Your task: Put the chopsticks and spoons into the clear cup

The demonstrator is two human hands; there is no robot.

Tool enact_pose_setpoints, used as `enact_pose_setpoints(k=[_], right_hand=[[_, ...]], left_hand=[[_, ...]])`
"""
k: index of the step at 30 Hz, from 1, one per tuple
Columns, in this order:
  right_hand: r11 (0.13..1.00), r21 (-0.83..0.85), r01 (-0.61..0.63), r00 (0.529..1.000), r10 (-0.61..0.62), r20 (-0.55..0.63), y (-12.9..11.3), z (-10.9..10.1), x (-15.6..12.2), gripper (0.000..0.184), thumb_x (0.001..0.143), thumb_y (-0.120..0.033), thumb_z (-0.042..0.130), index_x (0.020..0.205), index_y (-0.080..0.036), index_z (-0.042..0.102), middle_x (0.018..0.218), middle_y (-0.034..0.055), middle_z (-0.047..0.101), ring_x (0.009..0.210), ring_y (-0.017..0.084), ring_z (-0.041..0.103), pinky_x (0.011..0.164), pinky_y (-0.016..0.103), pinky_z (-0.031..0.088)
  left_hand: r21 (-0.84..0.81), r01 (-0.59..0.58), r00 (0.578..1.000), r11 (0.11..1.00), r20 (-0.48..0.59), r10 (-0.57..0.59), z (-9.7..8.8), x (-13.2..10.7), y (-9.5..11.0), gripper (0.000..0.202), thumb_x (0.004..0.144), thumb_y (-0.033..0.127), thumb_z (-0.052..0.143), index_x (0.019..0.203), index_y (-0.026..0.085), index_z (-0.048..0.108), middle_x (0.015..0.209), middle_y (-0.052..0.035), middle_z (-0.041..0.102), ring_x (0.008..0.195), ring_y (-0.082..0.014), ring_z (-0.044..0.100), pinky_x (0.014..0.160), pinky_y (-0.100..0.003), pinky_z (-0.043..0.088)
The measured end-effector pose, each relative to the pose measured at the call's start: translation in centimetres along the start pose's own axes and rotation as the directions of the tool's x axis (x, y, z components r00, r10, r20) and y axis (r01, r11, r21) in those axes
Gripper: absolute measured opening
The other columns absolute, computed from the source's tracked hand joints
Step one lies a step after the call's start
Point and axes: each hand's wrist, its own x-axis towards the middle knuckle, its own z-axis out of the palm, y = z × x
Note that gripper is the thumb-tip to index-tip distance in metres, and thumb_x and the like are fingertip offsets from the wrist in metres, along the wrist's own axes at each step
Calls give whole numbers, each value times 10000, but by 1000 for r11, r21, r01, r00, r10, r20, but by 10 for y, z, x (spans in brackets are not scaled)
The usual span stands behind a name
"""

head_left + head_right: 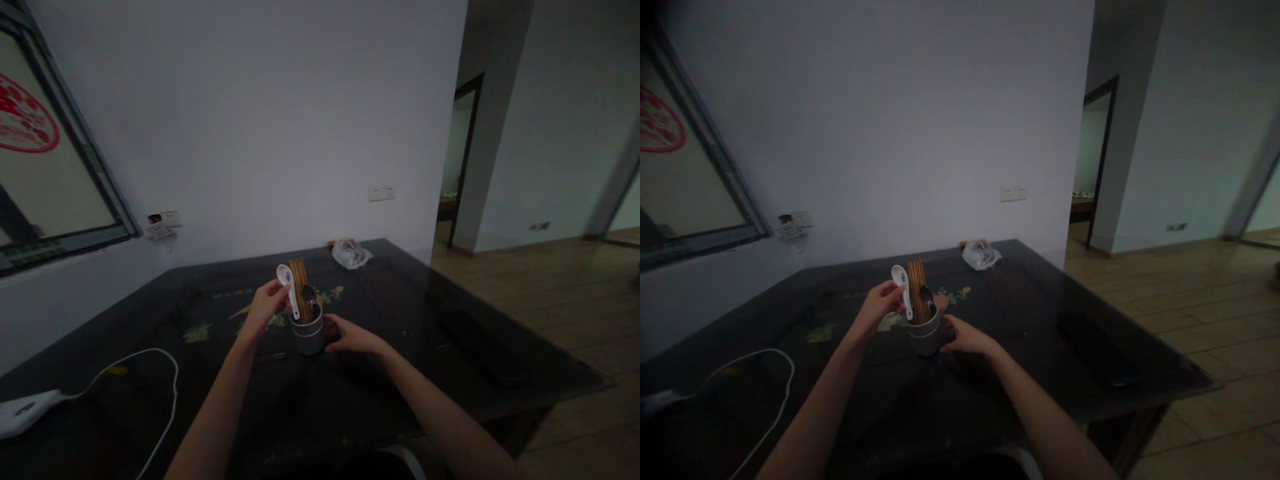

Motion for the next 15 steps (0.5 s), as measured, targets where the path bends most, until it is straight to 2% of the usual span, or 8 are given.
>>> enact_pose_setpoints(k=[2,5,8,15], right_hand=[[999,28,36,999,-35,-24,-4,4,0,851,546,-249,806,1292,-179,403,1116,88,563,1017,216,540,889,377,437],[991,94,96,995,-92,-43,-14,8,3,805,556,-251,808,1262,-186,426,1189,96,540,1082,231,517,913,385,435],[982,150,116,992,-108,-64,-21,13,6,765,566,-244,802,1237,-181,438,1211,99,534,1092,234,516,918,391,439],[972,171,160,979,-134,-154,-13,25,16,831,543,-263,817,1263,-175,410,1262,108,509,1172,243,478,1012,414,362]], left_hand=[[47,-31,999,998,-16,32,2,0,-7,344,664,443,641,790,133,562,587,3,596,476,-117,563,459,-213,437],[218,-121,990,968,-43,134,5,-2,-11,310,696,425,608,791,131,600,608,-17,623,488,-130,564,452,-212,406],[353,-187,978,917,-26,209,6,-7,-8,275,720,400,584,797,141,633,668,-30,663,574,-152,601,519,-221,428],[502,-170,984,848,35,177,7,-13,-8,216,745,329,536,739,144,648,692,-42,674,657,-176,621,608,-244,438]])
